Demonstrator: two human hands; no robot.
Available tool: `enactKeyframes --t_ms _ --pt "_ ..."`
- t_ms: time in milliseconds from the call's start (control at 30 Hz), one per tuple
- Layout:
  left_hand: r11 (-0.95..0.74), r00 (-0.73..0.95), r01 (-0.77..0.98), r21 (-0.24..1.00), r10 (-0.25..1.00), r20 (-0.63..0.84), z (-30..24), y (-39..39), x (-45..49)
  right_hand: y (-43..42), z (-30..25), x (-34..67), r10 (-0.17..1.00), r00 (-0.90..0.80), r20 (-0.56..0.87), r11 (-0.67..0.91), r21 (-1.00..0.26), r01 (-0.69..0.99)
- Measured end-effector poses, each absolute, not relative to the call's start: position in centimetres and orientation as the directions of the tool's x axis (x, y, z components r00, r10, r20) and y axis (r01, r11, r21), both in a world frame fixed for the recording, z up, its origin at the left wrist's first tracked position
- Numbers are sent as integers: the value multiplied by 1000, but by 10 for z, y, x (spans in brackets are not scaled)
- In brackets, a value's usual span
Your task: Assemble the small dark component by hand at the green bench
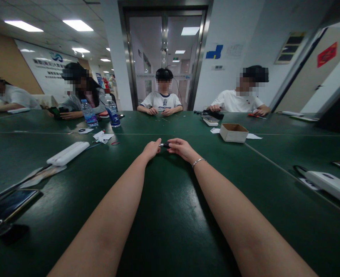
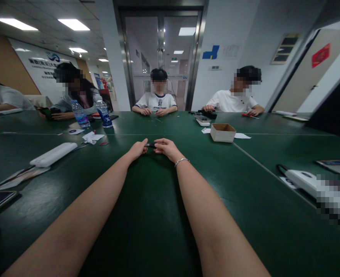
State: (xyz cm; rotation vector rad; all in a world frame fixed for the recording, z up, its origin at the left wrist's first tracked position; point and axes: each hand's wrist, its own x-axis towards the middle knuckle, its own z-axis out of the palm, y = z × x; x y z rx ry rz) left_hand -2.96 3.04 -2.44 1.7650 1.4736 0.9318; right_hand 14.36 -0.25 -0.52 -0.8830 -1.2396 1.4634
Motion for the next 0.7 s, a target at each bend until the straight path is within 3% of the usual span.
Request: enactKeyframes --t_ms 300,700 --pt "-177 193 389 904 975 108 -22 29 -29 -4 -3 143 974 -221 50 -7 -968 -252" --pt "-295 182 413 861 954 240 -25 25 -31 -4 -3 142 978 -202 46 -11 -962 -274"
